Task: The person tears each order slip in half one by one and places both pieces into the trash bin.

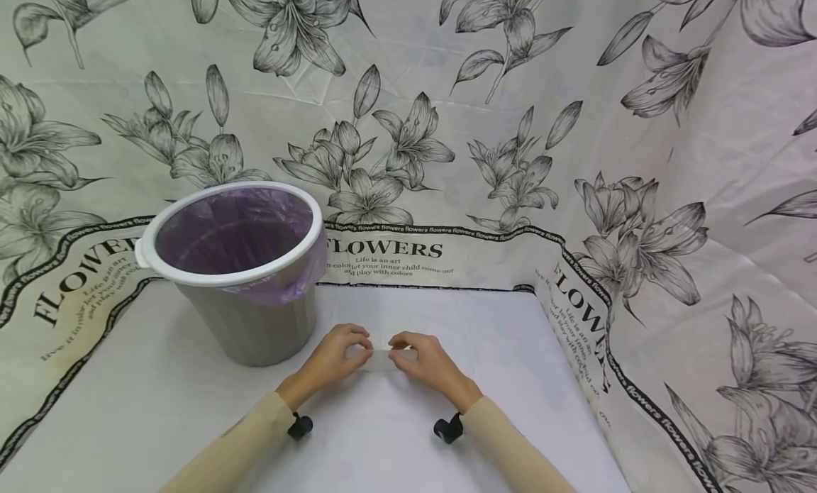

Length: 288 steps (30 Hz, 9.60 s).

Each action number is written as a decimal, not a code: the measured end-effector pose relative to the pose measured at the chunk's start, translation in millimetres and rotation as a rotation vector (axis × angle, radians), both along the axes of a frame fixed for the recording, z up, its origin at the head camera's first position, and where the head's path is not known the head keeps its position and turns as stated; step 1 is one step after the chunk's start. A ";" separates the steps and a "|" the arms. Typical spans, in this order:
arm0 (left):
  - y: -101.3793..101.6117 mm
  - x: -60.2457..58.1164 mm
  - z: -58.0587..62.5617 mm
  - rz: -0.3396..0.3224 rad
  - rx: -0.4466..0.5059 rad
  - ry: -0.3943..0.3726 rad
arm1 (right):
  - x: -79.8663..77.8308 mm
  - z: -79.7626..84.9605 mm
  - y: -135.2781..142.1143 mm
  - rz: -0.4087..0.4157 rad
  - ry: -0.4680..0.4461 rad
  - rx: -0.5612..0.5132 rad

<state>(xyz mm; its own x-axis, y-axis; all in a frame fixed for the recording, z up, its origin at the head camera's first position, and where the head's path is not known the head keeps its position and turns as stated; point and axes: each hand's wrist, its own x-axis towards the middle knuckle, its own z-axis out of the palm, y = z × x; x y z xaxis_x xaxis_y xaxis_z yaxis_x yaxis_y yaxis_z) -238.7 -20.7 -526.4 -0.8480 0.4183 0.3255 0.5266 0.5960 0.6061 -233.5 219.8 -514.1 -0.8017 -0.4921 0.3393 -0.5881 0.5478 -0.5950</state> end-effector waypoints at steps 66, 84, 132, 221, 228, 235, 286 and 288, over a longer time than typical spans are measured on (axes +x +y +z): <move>-22.8 16.8 11.6 -0.041 0.242 -0.086 | 12.9 1.7 -38.1 -0.038 0.051 -0.171; -27.2 17.1 10.4 -0.073 0.256 -0.141 | 15.5 -0.2 -43.1 -0.008 0.008 -0.150; -42.8 18.8 9.2 -0.078 0.250 -0.151 | 11.3 -2.8 -63.1 0.105 0.141 -0.190; -80.1 25.5 3.4 0.221 0.426 -0.230 | 21.9 -5.8 -43.2 -0.172 -0.108 -0.300; -88.6 27.6 1.6 0.234 0.442 -0.181 | 21.4 -6.9 -38.1 -0.176 -0.103 -0.319; -103.0 35.9 0.1 0.237 0.445 -0.153 | 20.4 -7.5 -32.5 -0.178 -0.050 -0.319; -252.1 101.1 88.4 0.558 0.380 0.268 | -32.7 121.8 -63.0 0.024 0.128 -0.274; -254.0 99.9 96.1 0.566 0.407 0.262 | -34.5 127.6 -67.2 0.025 0.137 -0.296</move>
